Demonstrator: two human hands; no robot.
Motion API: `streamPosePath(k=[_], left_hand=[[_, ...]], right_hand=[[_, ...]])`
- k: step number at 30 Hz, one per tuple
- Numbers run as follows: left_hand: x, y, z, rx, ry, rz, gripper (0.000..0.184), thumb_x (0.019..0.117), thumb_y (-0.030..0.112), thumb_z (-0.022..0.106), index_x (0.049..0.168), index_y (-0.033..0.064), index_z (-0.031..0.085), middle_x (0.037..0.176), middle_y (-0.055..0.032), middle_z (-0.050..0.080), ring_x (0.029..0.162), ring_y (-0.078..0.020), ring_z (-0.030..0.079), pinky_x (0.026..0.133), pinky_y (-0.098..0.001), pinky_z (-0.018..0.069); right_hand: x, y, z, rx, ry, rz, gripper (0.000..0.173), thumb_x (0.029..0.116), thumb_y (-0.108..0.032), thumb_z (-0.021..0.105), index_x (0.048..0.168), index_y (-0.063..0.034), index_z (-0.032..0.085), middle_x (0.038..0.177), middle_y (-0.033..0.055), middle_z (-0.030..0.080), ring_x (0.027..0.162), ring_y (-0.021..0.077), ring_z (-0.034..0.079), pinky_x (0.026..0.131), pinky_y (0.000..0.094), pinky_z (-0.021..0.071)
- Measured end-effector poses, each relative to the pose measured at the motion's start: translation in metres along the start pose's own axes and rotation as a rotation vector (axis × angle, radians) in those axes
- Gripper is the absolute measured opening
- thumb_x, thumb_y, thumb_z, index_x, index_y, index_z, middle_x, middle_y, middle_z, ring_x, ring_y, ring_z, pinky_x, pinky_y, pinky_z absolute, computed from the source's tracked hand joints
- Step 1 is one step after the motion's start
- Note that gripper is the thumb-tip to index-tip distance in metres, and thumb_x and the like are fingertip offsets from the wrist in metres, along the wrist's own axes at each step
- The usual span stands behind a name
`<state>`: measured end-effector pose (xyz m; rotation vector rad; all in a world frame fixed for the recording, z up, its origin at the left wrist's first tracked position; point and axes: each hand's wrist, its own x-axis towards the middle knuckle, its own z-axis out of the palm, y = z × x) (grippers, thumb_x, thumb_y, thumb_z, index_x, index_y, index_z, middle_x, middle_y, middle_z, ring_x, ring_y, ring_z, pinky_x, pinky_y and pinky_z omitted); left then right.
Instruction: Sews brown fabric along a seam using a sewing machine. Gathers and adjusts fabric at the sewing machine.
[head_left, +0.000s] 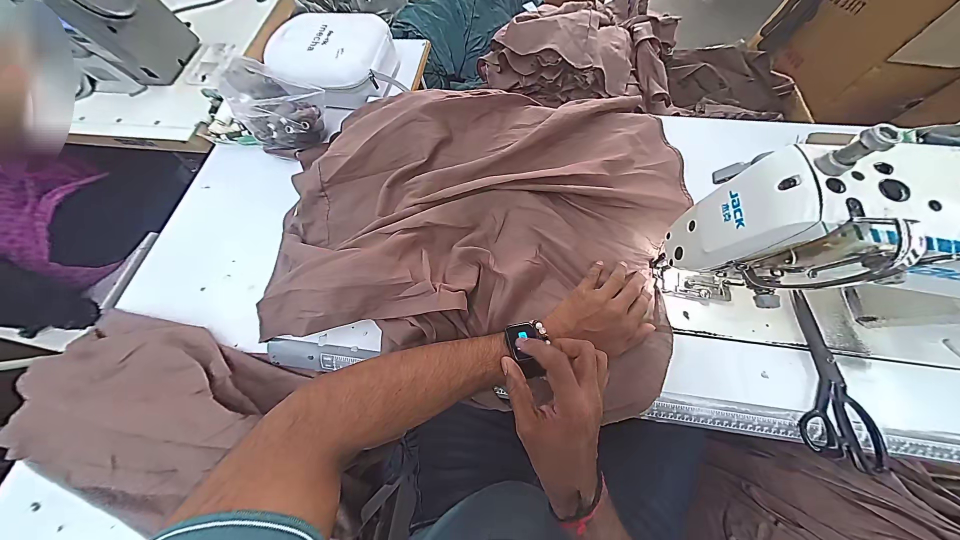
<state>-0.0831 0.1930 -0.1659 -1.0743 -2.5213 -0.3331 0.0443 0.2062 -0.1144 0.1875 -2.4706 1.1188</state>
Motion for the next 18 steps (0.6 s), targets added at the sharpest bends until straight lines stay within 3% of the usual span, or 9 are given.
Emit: streamPosePath(k=[3,6,9,10,12,15,18], left_hand=[[0.001,0.003,-0.003,0.012,-0.056,-0.017,0.055,0.1078,0.047,0.032,0.134,0.0136,0.067,0.144,-0.0089,0.062,0.136,-0.0318,0.056,0.110,-0.0560,0.0442],[0.002,0.002,-0.010,-0.014,-0.103,-0.010,0.056,0.1083,0.046,0.031,0.136,0.0110,0.066,0.144,-0.0114,0.062,0.137,-0.0337,0.055,0.111,-0.0571,0.0431],[0.001,0.001,-0.010,-0.029,-0.078,0.004,0.056,0.1080,0.046,0.032,0.133,0.0098,0.068,0.141,-0.0122,0.064,0.134,-0.0348,0.058,0.108,-0.0581,0.0448],[0.003,0.001,-0.022,-0.051,-0.150,-0.001,0.055,0.1078,0.044,0.034,0.134,0.0076,0.066,0.144,-0.0133,0.062,0.136,-0.0359,0.056,0.109,-0.0584,0.0436],[0.016,0.005,-0.065,-0.077,-0.491,-0.044,0.055,0.1109,0.041,0.033,0.150,0.0059,0.051,0.161,-0.0131,0.044,0.149,-0.0355,0.039,0.119,-0.0564,0.0319],[0.003,0.001,-0.016,-0.058,-0.145,-0.003,0.057,0.1085,0.046,0.031,0.136,0.0097,0.066,0.145,-0.0130,0.061,0.137,-0.0359,0.055,0.112,-0.0591,0.0411],[0.002,0.001,-0.007,-0.003,-0.111,0.010,0.058,0.1086,0.047,0.029,0.135,0.0118,0.066,0.147,-0.0108,0.060,0.136,-0.0344,0.055,0.110,-0.0582,0.0433]], right_hand=[[0.002,0.001,-0.001,-0.035,0.003,0.053,0.041,0.0850,-0.044,0.076,0.112,-0.0134,0.073,0.102,0.0029,0.066,0.095,0.0199,0.058,0.080,0.0436,0.0441],[0.003,0.003,-0.003,-0.030,-0.011,0.032,0.038,0.0863,-0.044,0.076,0.116,-0.0206,0.077,0.104,0.0030,0.063,0.096,0.0198,0.056,0.078,0.0411,0.0429],[0.002,0.003,-0.001,-0.039,-0.034,-0.014,0.023,0.0905,-0.041,0.072,0.110,-0.0320,0.081,0.100,-0.0004,0.058,0.095,0.0168,0.052,0.078,0.0393,0.0389],[0.001,0.003,-0.001,-0.066,-0.040,-0.029,0.021,0.0915,-0.041,0.070,0.108,-0.0345,0.081,0.099,-0.0005,0.058,0.095,0.0165,0.052,0.079,0.0393,0.0383],[0.001,0.001,-0.003,-0.140,-0.050,-0.023,0.023,0.0913,-0.045,0.069,0.108,-0.0347,0.081,0.101,0.0011,0.060,0.096,0.0187,0.053,0.080,0.0416,0.0381],[0.003,-0.002,-0.007,-0.240,-0.024,0.061,0.048,0.0846,-0.060,0.070,0.115,-0.0236,0.079,0.105,0.0044,0.062,0.098,0.0235,0.055,0.080,0.0454,0.0405],[0.004,-0.004,-0.011,-0.236,-0.006,0.097,0.066,0.0816,-0.065,0.070,0.123,-0.0134,0.074,0.108,0.0065,0.064,0.099,0.0245,0.056,0.081,0.0461,0.0423]])
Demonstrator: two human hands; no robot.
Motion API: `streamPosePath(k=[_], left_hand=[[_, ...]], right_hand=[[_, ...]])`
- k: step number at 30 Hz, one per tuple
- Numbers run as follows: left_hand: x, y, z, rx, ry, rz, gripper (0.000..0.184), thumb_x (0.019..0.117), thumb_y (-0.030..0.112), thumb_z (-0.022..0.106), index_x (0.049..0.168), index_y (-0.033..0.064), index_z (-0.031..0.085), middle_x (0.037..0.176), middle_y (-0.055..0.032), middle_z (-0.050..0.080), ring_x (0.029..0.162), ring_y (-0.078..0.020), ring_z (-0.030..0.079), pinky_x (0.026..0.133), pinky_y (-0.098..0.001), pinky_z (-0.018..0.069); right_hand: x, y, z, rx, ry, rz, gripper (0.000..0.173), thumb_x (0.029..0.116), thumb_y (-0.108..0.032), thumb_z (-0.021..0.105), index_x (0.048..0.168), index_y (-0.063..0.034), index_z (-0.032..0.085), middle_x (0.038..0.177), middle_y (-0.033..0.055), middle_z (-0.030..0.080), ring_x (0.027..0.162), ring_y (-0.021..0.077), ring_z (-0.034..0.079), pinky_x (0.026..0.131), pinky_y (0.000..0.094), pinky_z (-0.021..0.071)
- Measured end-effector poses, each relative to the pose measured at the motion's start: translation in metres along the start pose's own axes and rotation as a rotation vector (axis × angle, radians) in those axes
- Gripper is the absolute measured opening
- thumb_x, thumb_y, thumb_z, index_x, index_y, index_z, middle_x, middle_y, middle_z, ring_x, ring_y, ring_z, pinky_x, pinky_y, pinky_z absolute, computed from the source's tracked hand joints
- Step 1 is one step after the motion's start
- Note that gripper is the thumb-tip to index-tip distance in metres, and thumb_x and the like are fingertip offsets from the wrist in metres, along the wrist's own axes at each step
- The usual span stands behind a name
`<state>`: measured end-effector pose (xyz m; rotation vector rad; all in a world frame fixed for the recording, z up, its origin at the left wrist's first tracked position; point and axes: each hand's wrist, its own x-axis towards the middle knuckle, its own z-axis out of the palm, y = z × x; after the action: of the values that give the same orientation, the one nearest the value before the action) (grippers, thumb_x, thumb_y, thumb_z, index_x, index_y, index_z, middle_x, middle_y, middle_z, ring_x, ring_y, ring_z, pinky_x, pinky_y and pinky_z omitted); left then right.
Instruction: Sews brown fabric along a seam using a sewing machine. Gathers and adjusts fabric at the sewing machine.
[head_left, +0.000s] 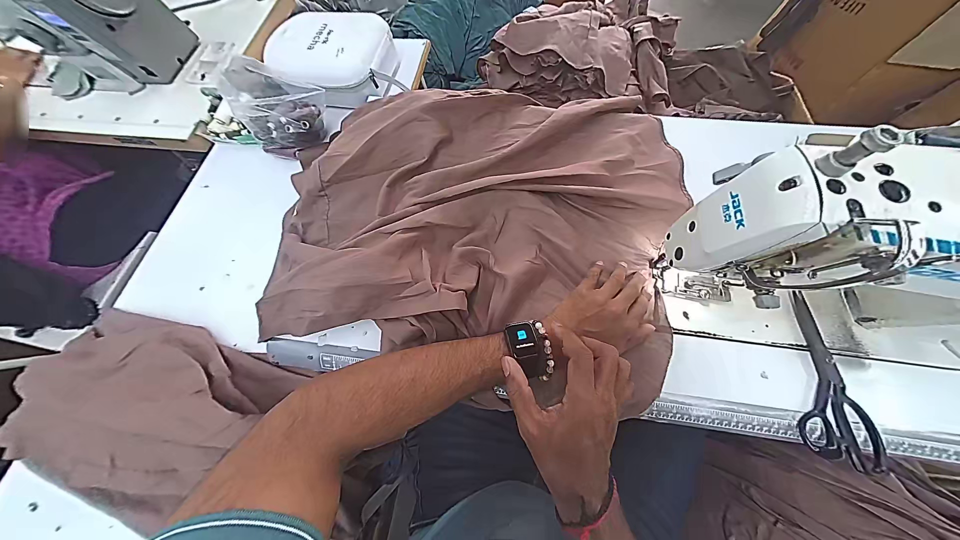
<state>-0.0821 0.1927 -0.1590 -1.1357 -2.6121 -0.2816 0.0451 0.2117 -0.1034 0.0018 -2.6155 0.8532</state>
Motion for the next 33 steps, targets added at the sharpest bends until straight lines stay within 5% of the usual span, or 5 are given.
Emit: streamPosePath(k=[11,17,28,31,33], left_hand=[[0.000,0.000,0.000,0.009,0.028,-0.010,0.057,0.1082,0.048,0.030,0.134,0.0129,0.067,0.145,-0.0103,0.062,0.135,-0.0340,0.056,0.109,-0.0571,0.0444],[-0.001,-0.003,0.010,0.032,0.088,0.013,0.056,0.1074,0.048,0.032,0.131,0.0127,0.069,0.142,-0.0102,0.064,0.132,-0.0344,0.059,0.105,-0.0574,0.0474],[0.000,-0.002,0.008,0.001,0.066,0.005,0.058,0.1075,0.050,0.031,0.134,0.0131,0.067,0.144,-0.0097,0.063,0.135,-0.0330,0.057,0.109,-0.0565,0.0447],[0.012,0.005,-0.062,-0.037,-0.467,-0.053,0.058,0.1113,0.042,0.028,0.154,0.0076,0.045,0.164,-0.0124,0.038,0.152,-0.0338,0.035,0.120,-0.0554,0.0301],[0.000,0.001,-0.020,-0.048,-0.068,-0.020,0.057,0.1084,0.045,0.032,0.137,0.0085,0.065,0.147,-0.0129,0.060,0.138,-0.0347,0.054,0.113,-0.0575,0.0414]], right_hand=[[-0.002,0.001,0.000,0.058,-0.029,-0.049,0.065,0.0840,-0.066,0.068,0.124,-0.0146,0.074,0.108,0.0061,0.063,0.099,0.0237,0.055,0.080,0.0449,0.0419],[-0.003,0.003,0.001,0.079,-0.060,-0.140,0.046,0.0895,-0.066,0.062,0.115,-0.0316,0.079,0.105,0.0039,0.060,0.100,0.0218,0.052,0.080,0.0435,0.0385],[0.004,0.003,-0.007,-0.004,0.002,-0.039,0.069,0.0922,-0.069,0.056,0.127,-0.0121,0.073,0.109,0.0098,0.065,0.100,0.0266,0.056,0.083,0.0477,0.0423],[0.002,0.003,-0.007,0.031,-0.029,-0.053,0.066,0.0924,-0.068,0.056,0.126,-0.0146,0.074,0.110,0.0079,0.064,0.101,0.0246,0.055,0.083,0.0462,0.0415],[0.001,0.003,-0.006,0.055,-0.050,-0.087,0.064,0.0927,-0.068,0.056,0.126,-0.0151,0.074,0.109,0.0078,0.064,0.101,0.0248,0.055,0.083,0.0462,0.0421]])
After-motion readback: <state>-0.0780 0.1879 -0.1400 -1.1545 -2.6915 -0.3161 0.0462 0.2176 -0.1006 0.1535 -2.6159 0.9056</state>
